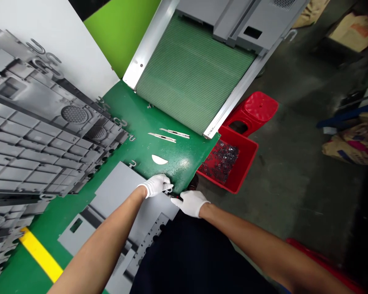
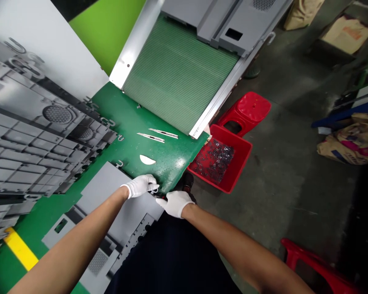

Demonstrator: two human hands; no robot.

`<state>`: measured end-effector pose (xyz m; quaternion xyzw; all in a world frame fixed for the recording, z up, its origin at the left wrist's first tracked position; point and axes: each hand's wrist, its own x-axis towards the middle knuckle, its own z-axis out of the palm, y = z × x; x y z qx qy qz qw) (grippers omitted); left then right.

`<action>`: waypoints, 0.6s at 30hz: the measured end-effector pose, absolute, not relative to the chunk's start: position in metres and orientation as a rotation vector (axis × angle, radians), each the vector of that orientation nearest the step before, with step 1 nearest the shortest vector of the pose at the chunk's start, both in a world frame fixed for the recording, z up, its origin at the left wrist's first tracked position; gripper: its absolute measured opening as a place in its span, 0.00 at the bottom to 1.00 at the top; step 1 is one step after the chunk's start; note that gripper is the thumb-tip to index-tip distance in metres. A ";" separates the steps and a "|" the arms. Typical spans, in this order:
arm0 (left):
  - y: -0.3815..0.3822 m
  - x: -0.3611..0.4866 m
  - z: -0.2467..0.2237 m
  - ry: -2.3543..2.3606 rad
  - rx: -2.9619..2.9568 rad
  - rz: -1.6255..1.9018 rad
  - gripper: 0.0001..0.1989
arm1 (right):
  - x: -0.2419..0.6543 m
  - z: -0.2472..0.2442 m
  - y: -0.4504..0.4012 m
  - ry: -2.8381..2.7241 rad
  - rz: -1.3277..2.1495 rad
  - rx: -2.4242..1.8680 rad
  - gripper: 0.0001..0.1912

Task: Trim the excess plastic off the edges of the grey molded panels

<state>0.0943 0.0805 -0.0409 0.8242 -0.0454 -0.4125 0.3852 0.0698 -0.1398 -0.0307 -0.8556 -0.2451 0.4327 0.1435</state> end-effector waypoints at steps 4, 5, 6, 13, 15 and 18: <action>0.081 0.095 -0.041 -0.114 2.088 -1.052 0.28 | 0.069 -0.033 -0.136 -0.709 1.270 -2.478 0.46; 0.081 0.095 -0.041 -0.110 2.082 -1.052 0.28 | 0.069 -0.033 -0.135 -0.719 1.277 -2.485 0.46; 0.081 0.095 -0.040 -0.104 2.074 -1.054 0.28 | 0.069 -0.034 -0.135 -0.737 1.275 -2.492 0.47; 0.082 0.098 -0.035 -0.037 2.048 -1.102 0.26 | 0.073 -0.038 -0.135 -0.765 1.264 -2.473 0.46; 0.082 0.099 -0.035 -0.028 2.037 -1.122 0.26 | 0.073 -0.038 -0.136 -0.727 1.280 -2.456 0.45; 0.082 0.099 -0.038 -0.050 2.048 -1.122 0.27 | 0.072 -0.039 -0.137 -0.705 1.284 -2.444 0.44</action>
